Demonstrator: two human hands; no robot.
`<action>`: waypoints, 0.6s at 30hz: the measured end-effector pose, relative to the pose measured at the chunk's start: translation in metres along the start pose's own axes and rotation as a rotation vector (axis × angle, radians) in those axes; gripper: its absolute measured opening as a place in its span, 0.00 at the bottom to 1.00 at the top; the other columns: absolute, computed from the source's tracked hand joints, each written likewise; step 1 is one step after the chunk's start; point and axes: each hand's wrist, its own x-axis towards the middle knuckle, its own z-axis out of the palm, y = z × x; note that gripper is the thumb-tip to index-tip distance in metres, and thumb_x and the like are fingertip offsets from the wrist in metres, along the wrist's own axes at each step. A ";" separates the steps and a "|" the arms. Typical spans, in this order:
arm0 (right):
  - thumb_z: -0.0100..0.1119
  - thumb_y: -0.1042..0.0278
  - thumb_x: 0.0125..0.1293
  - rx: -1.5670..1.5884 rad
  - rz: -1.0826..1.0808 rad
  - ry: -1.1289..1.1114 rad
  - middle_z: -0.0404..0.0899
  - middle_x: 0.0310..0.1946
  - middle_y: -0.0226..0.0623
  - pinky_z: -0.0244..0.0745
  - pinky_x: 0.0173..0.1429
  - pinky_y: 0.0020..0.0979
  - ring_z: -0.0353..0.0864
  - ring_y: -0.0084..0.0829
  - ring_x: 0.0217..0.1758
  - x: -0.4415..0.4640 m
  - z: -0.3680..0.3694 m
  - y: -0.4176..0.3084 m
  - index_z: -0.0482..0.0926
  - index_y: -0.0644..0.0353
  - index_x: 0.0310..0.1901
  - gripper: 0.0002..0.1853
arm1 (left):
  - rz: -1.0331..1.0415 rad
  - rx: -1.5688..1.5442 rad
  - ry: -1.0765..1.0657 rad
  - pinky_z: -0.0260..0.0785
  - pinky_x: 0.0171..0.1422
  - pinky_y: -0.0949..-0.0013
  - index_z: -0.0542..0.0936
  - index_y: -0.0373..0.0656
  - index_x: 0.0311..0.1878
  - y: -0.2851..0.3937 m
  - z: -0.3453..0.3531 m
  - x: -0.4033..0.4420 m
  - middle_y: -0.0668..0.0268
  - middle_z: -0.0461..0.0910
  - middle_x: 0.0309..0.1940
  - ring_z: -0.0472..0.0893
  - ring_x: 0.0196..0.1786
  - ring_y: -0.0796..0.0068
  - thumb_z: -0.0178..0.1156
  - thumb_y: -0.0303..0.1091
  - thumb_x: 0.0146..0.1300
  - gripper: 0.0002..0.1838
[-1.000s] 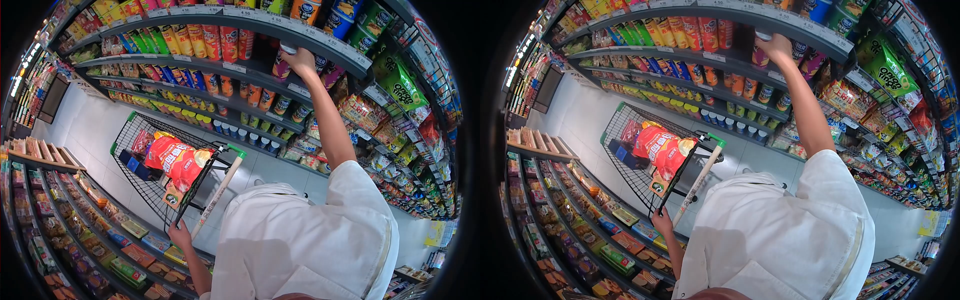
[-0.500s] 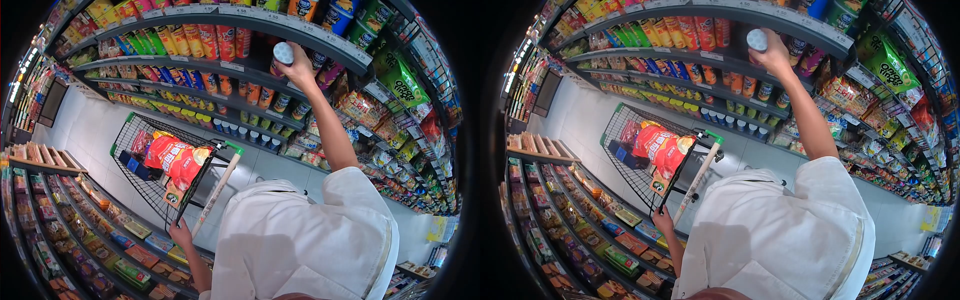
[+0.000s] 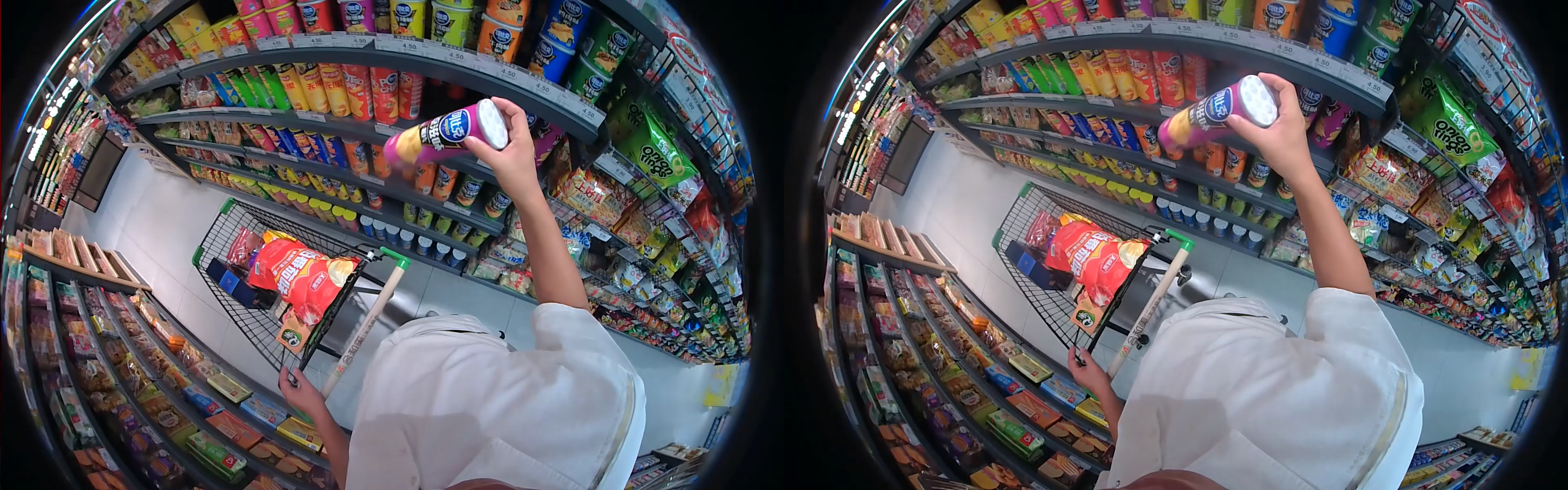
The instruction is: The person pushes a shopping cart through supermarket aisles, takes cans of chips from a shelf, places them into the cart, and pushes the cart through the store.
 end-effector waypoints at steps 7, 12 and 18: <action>0.75 0.64 0.66 0.643 0.539 -0.275 0.80 0.59 0.35 0.81 0.66 0.35 0.83 0.27 0.61 -0.037 0.037 -0.010 0.68 0.59 0.69 0.34 | -0.004 -0.633 -0.303 0.75 0.68 0.63 0.72 0.35 0.74 0.125 0.039 -0.006 0.54 0.76 0.71 0.77 0.70 0.61 0.63 0.26 0.73 0.27; 0.80 0.59 0.60 0.723 0.650 -0.550 0.78 0.60 0.32 0.78 0.69 0.36 0.80 0.29 0.64 -0.071 0.068 -0.004 0.68 0.54 0.71 0.41 | -0.270 -1.191 -0.820 0.82 0.62 0.55 0.53 0.48 0.84 0.194 0.037 -0.013 0.55 0.66 0.79 0.75 0.73 0.55 0.63 0.49 0.77 0.42; 0.79 0.62 0.60 0.732 0.688 -0.758 0.77 0.66 0.38 0.76 0.72 0.36 0.79 0.32 0.69 -0.096 0.094 -0.009 0.64 0.57 0.76 0.45 | -0.409 -1.217 -0.948 0.87 0.56 0.57 0.57 0.47 0.82 0.221 0.023 -0.026 0.54 0.71 0.73 0.83 0.64 0.57 0.63 0.43 0.77 0.38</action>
